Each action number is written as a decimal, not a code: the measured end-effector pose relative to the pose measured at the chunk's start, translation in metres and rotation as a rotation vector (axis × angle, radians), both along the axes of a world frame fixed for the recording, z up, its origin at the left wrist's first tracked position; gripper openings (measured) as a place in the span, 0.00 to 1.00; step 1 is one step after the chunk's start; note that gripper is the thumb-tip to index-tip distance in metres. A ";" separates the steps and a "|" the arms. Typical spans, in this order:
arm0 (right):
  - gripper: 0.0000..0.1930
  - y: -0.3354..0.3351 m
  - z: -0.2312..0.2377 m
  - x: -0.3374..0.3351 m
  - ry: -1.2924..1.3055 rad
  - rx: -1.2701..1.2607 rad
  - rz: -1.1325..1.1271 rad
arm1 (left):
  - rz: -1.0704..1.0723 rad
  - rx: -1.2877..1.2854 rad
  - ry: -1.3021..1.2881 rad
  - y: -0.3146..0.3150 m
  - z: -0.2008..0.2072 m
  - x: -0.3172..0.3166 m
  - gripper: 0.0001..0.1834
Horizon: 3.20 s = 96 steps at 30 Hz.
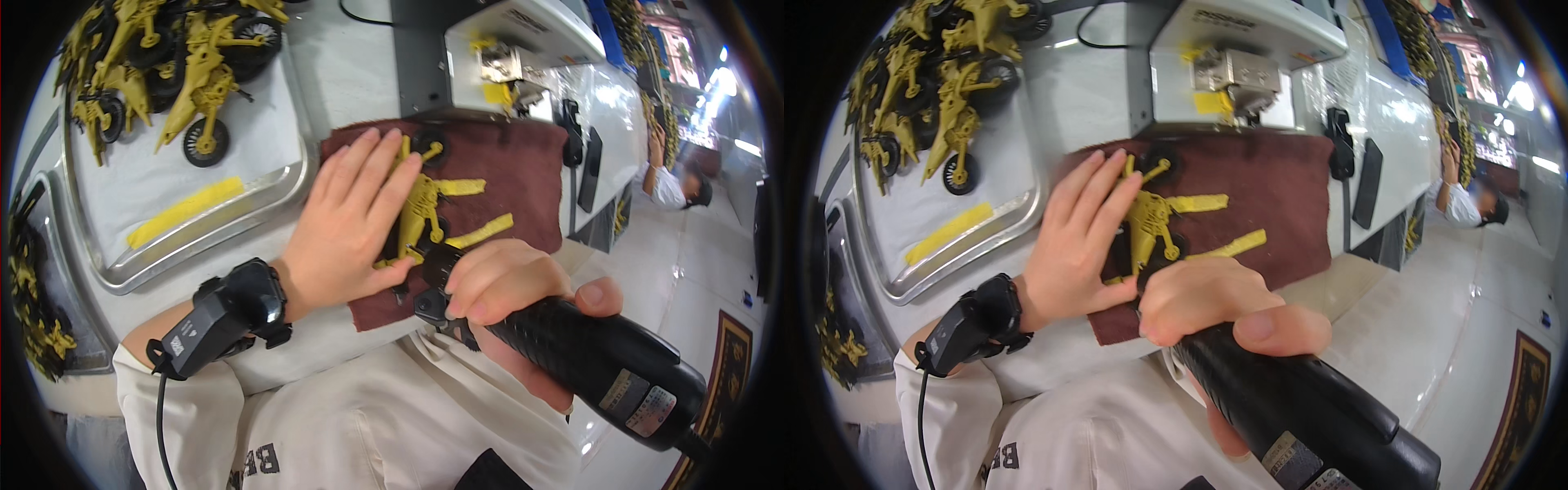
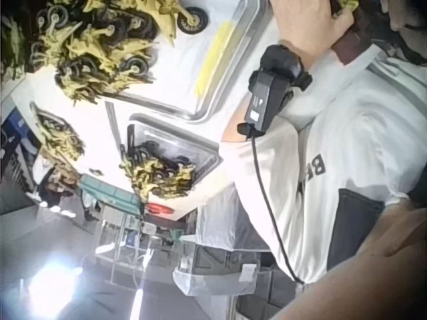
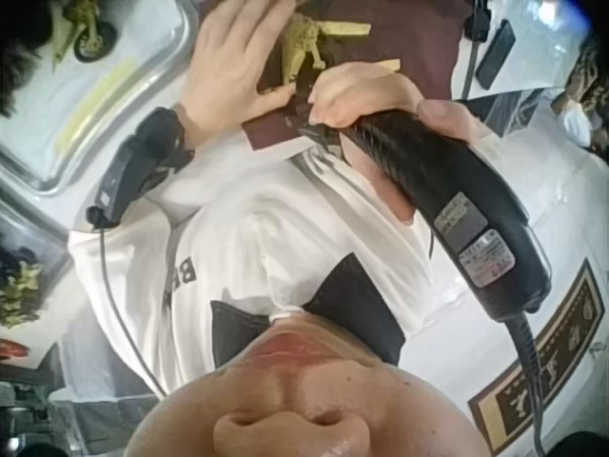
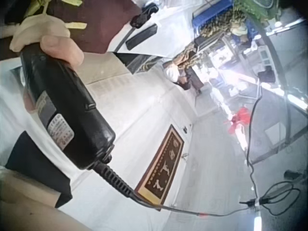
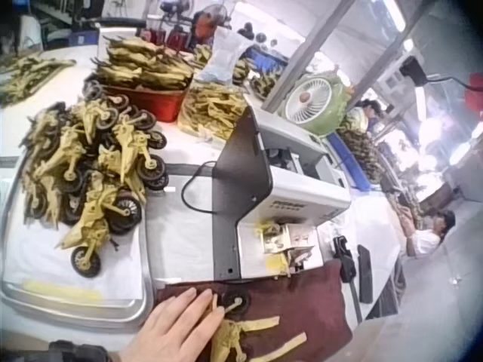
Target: Assembling small yellow toy motorcycles using an electric screwdriver and an automated screw dispenser.
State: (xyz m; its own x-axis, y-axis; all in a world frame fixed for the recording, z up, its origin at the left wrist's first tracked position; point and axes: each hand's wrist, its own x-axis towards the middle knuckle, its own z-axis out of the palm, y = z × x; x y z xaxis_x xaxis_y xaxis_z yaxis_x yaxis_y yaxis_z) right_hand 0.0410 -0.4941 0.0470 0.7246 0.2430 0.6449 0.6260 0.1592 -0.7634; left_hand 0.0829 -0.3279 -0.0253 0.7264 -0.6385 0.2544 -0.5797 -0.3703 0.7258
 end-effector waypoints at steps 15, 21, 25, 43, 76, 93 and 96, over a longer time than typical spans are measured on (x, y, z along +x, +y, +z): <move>0.32 -0.064 0.024 0.009 0.014 0.357 -0.754 | 0.079 -0.242 -0.171 0.047 0.046 -0.041 0.41; 0.25 -0.094 -0.002 0.011 0.321 0.454 -0.704 | 1.036 0.447 -0.385 0.237 0.062 -0.062 0.43; 0.33 -0.090 -0.001 0.018 0.247 0.407 -0.741 | 1.281 0.897 -0.268 0.312 0.038 -0.099 0.43; 0.50 -0.081 0.056 0.029 -0.008 0.363 -0.391 | 0.168 0.415 -0.492 0.067 0.106 0.053 0.42; 0.51 -0.036 0.016 0.031 0.198 0.234 -0.076 | -0.100 0.288 -0.102 -0.010 0.006 -0.002 0.51; 0.46 -0.057 0.054 0.046 0.033 0.063 -0.065 | -0.120 0.254 -0.086 -0.014 0.008 0.001 0.49; 0.49 -0.054 0.074 0.076 -0.063 0.109 -0.231 | -0.125 0.231 -0.088 -0.009 0.009 0.001 0.50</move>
